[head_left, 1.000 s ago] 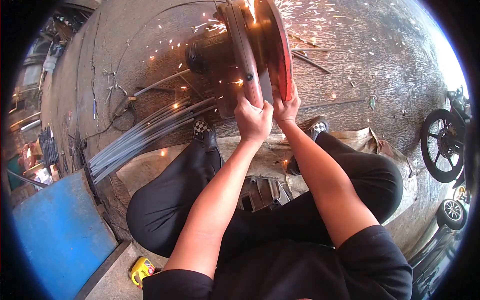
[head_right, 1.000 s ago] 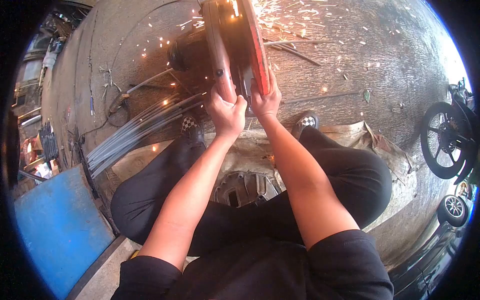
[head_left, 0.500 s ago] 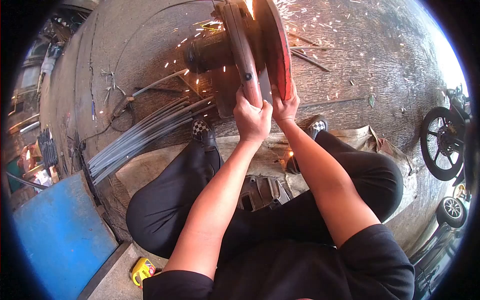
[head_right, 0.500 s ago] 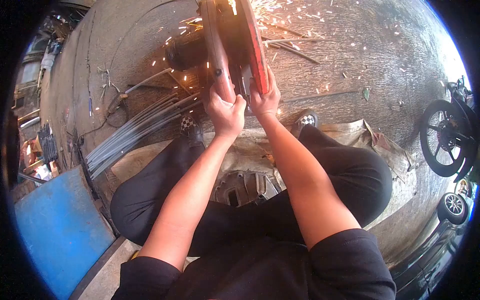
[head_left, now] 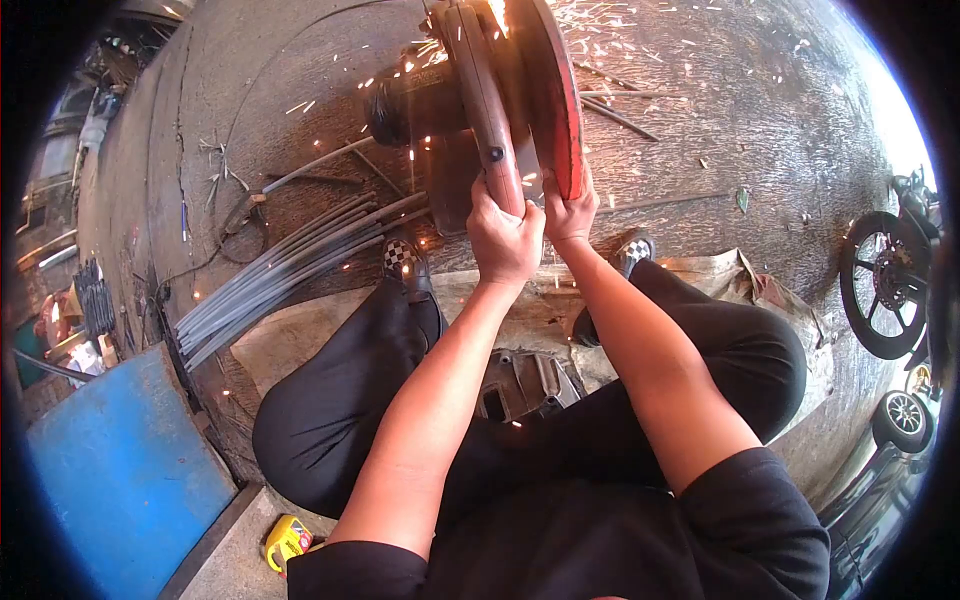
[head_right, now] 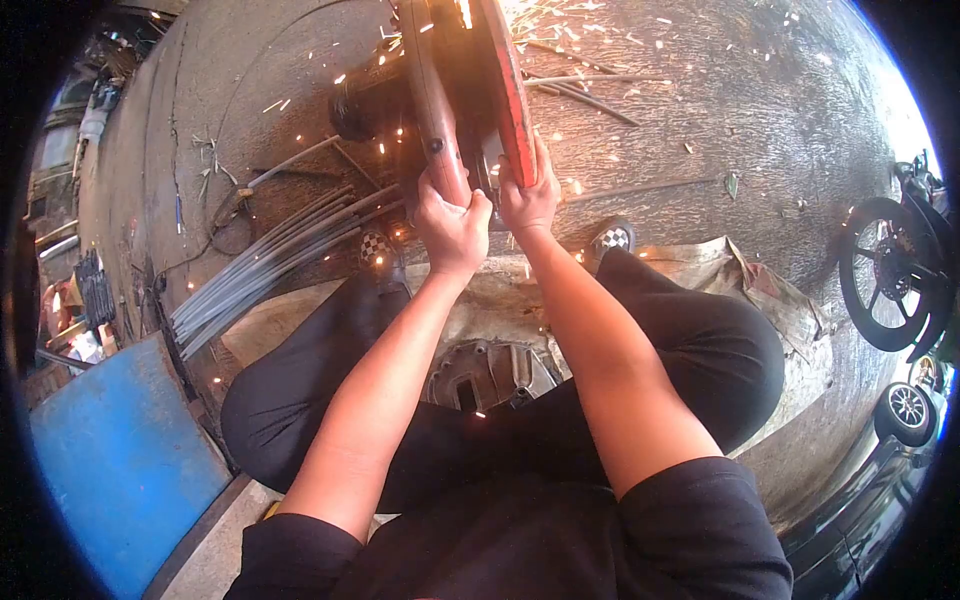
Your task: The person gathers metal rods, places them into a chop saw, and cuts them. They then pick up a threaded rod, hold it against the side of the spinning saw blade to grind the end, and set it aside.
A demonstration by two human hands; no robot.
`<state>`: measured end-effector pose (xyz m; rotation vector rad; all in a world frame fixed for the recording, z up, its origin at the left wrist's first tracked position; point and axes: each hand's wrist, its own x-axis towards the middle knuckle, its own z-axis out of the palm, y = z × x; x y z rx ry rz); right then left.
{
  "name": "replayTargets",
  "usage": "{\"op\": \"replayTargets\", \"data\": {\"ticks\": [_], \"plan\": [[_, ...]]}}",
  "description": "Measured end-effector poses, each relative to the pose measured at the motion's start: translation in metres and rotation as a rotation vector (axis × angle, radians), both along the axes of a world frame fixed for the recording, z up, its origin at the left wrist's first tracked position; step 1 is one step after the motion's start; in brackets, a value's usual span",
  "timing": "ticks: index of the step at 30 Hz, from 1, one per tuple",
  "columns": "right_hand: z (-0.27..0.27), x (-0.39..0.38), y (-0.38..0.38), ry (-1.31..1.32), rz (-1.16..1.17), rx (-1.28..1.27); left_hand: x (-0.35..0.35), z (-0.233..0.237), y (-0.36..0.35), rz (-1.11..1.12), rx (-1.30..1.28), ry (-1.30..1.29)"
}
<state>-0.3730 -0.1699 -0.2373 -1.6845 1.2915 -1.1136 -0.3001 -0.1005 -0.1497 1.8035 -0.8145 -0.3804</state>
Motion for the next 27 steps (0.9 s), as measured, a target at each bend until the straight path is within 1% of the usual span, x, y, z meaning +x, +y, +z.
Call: {"op": "replayTargets", "data": {"ticks": [5,8,9,10,13,16,18,19,21,25,27], "plan": [[-0.006,-0.001,-0.002,-0.022,0.032,0.005,0.0,0.004,-0.001,0.007,-0.014,-0.056],[-0.004,-0.001,-0.001,-0.005,0.036,0.01,-0.001,0.004,0.0,-0.002,-0.005,0.006],[-0.003,0.0,-0.001,0.015,0.025,0.006,-0.001,0.005,0.0,0.009,0.005,-0.047],[-0.002,0.0,-0.001,0.015,0.025,0.006,0.0,0.005,0.0,0.008,0.005,-0.047],[0.003,-0.001,-0.001,0.033,0.048,0.055,0.0,0.004,0.0,-0.022,-0.001,0.021],[0.001,-0.001,0.0,-0.03,0.041,0.078,0.0,-0.005,0.001,0.012,0.0,0.009],[-0.004,-0.001,-0.002,0.054,0.034,-0.012,0.001,-0.006,0.001,0.002,0.038,-0.081],[-0.002,-0.001,-0.001,0.053,0.034,-0.012,0.001,-0.003,0.001,0.001,0.038,-0.081],[0.001,-0.001,0.0,-0.037,0.034,0.065,0.0,0.002,0.001,-0.004,0.022,-0.025],[-0.002,-0.001,0.0,-0.029,0.025,0.099,-0.001,-0.002,0.0,0.007,0.007,0.01],[-0.005,0.001,-0.001,0.022,-0.008,-0.007,-0.001,-0.004,0.001,0.002,-0.018,-0.024]]}}
